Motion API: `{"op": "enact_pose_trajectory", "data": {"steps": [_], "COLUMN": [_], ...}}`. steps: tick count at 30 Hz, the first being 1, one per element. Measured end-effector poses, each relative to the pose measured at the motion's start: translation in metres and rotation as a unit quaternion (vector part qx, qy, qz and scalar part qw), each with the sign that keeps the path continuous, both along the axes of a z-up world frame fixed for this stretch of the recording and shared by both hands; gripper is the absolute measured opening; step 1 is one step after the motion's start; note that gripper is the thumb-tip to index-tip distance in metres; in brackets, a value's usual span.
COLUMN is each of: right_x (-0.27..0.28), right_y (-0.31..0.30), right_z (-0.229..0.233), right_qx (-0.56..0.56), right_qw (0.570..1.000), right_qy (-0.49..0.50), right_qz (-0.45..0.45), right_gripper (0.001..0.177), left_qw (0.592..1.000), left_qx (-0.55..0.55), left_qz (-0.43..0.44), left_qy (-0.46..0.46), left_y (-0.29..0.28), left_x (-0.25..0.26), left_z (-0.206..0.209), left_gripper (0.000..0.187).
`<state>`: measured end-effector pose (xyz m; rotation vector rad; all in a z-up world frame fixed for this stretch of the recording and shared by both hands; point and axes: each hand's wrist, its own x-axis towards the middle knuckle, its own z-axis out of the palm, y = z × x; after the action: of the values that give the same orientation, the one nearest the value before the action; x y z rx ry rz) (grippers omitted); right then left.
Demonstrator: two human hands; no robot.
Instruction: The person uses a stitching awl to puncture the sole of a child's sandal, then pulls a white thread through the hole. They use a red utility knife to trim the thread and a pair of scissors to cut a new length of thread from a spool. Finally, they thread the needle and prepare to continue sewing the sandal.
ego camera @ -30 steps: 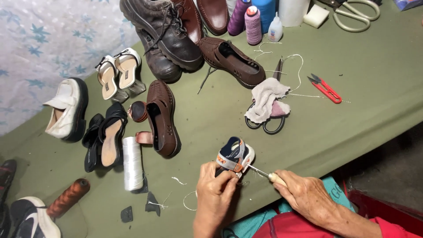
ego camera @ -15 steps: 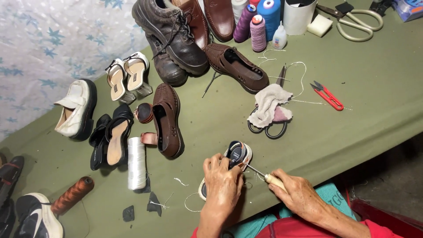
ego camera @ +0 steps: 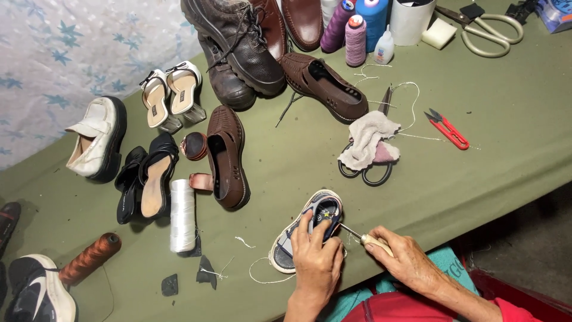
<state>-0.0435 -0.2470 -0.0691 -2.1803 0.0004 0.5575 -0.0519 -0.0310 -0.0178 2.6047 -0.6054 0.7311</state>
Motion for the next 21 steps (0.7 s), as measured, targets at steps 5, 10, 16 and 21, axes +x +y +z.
{"op": "enact_pose_trajectory", "data": {"steps": [5,10,16,21], "right_x": [0.005,0.004,0.005,0.005], "right_y": [0.002,0.004,0.002,0.003], "right_z": [0.003,0.009,0.01,0.008], "right_qx": [0.029,0.023,0.02,0.017], "right_qw": [1.0,0.999,0.999,0.999], "right_qy": [0.004,0.016,0.028,0.033], "right_qz": [-0.011,-0.016,-0.019,-0.014], "right_gripper": [0.023,0.024,0.022,0.022], "left_qw": [0.922,0.862,0.829,0.804], "left_qx": [-0.356,-0.475,-0.558,-0.569], "left_qz": [0.013,0.081,0.046,-0.153], "left_qy": [0.152,0.153,0.001,0.085], "left_y": [0.04,0.088,0.141,0.382], "left_x": [0.01,0.03,0.02,-0.04], "left_z": [0.062,0.127,0.185,0.143], "left_gripper": [0.009,0.013,0.007,0.026]}}
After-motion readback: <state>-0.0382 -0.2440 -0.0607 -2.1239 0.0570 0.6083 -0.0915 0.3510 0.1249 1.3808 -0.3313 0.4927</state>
